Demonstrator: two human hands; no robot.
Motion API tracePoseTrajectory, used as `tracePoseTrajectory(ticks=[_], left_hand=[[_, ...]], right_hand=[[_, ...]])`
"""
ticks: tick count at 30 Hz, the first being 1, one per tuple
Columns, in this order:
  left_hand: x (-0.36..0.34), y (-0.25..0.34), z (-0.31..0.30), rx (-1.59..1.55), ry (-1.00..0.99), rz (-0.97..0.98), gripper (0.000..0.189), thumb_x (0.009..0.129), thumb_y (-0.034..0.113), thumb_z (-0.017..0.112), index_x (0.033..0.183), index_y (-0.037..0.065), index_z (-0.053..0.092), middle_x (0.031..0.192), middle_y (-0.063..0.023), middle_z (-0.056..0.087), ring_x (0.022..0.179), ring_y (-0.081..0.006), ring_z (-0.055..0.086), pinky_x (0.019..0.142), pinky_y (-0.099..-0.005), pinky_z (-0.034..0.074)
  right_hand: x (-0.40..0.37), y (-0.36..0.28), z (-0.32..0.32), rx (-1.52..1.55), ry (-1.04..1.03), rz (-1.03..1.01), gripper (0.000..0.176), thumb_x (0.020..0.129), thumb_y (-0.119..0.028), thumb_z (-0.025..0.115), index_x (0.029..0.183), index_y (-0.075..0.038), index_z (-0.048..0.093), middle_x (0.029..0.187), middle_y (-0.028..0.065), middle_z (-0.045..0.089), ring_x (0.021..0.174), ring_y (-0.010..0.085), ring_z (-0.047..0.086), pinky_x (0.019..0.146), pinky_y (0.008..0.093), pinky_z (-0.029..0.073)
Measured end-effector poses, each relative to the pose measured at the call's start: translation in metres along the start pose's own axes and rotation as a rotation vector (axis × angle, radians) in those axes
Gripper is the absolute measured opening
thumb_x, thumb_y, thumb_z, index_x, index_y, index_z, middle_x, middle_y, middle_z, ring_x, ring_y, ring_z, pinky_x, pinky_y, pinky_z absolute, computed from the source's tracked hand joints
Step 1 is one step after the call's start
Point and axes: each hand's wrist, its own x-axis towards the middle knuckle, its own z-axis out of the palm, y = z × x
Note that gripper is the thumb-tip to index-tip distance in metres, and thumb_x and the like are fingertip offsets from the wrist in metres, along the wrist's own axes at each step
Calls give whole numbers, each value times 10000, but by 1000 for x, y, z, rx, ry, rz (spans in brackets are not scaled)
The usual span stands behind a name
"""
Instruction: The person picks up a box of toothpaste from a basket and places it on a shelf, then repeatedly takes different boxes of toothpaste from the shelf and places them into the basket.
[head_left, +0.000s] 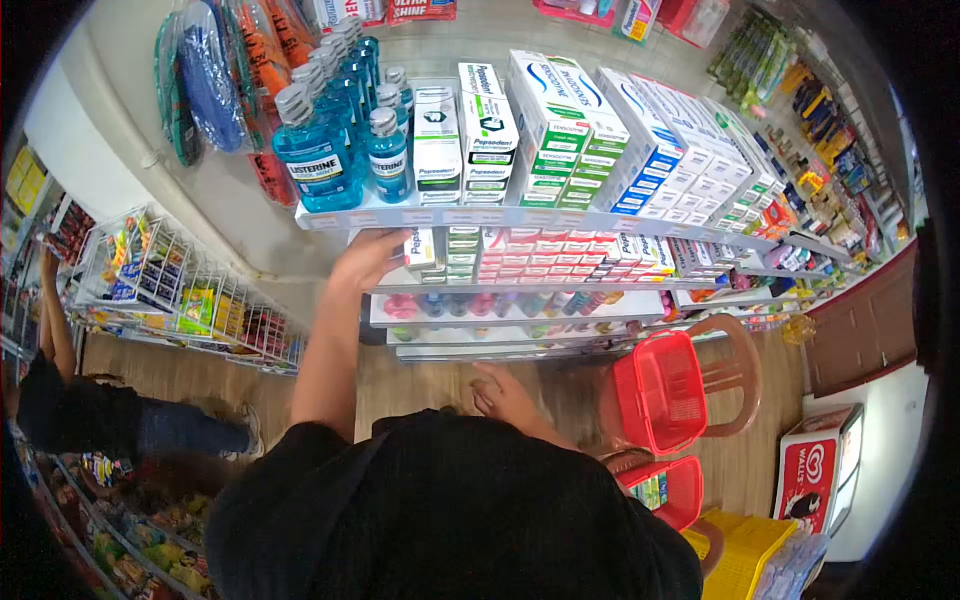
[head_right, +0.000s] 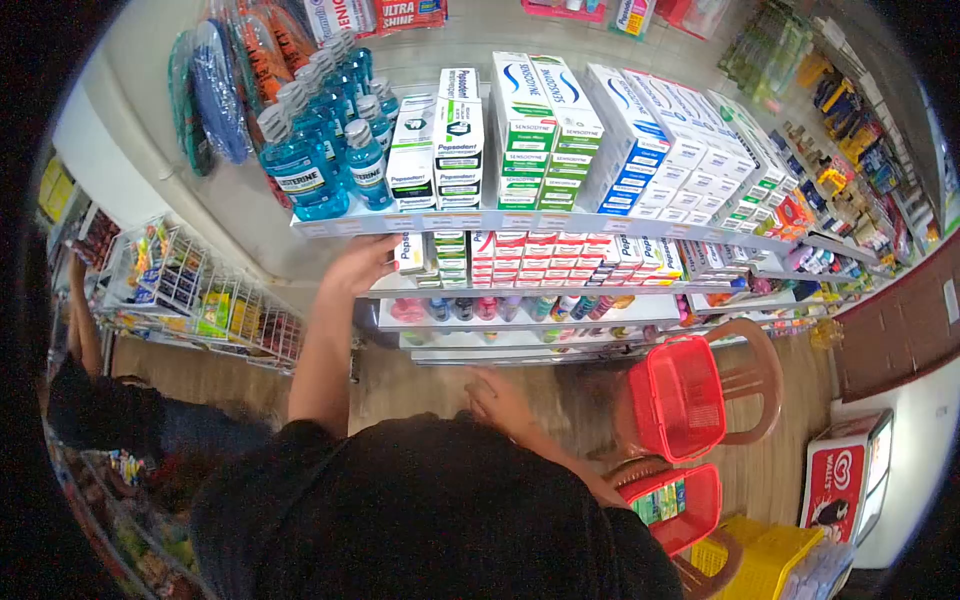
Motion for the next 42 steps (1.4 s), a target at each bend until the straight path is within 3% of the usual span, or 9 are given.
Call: tracePoseTrajectory(ticks=[7,15,17,20,29,33,37,41,42], left_hand=[[28,-19,6,-20,68,-39,379,890,171,651,1228,38,539,1181,-50,590,1075,-176,554,904,-359,456],[22,-19,17,-60,64,65,274,901,161,638,1142,36,606,1064,-36,628,956,-142,575,832,-310,466],[23,-17,18,-8,71,12,384,906,141,620,1272,84,519,1243,-31,564,1127,-166,520,929,-352,416],[19,-15,26,-24,101,54,260,888,175,650,1117,58,612,1060,-26,622,996,-136,550,848,-301,425],[19,-24,25,104,162,-47,379,928,302,589,1222,65,554,1185,-38,564,1089,-142,500,928,-362,388],[18,-80,10,250,283,273,442,965,336,520,1235,-12,548,1145,-72,557,1064,-190,505,938,-333,384],[-34,-121,59,662,646,710,464,975,213,503,1362,-27,415,1293,-182,454,1163,-237,452,966,-334,372],[-75,-182,126,879,608,654,605,944,94,510,1463,4,212,1425,-212,334,1291,-313,365,1037,-351,328],[-73,-219,126,729,400,483,596,939,98,516,1456,8,233,1424,-212,352,1290,-332,371,1044,-366,324]], right_hand=[[-2,-4,-4,-204,143,25,169,777,-92,673,914,-27,600,1251,169,539,1105,362,552,922,420,469],[13,4,4,-217,191,34,263,768,-77,689,1012,-49,596,1248,170,533,1094,367,555,910,416,476],[16,3,4,-208,189,41,279,765,-77,691,1025,-51,593,1249,170,530,1094,369,554,910,414,476],[14,2,3,-206,190,56,276,763,-73,693,1021,-51,595,1247,167,529,1093,367,553,914,413,473],[-23,2,-2,-180,256,199,271,767,-50,677,1024,-62,591,1189,163,535,1065,353,561,886,403,483],[-50,4,-11,-193,302,281,265,781,-67,676,1029,-60,582,1194,157,520,1076,360,546,879,406,478],[-102,21,-12,-178,389,462,280,798,-84,662,1056,-45,561,1210,167,492,1105,372,513,894,423,460],[-182,30,-11,-200,542,655,310,808,-97,632,1100,-76,531,1228,142,479,1090,366,525,878,409,473],[-203,27,-15,-202,485,753,314,808,-99,625,1104,-77,523,1230,147,476,1088,371,523,877,418,470]])
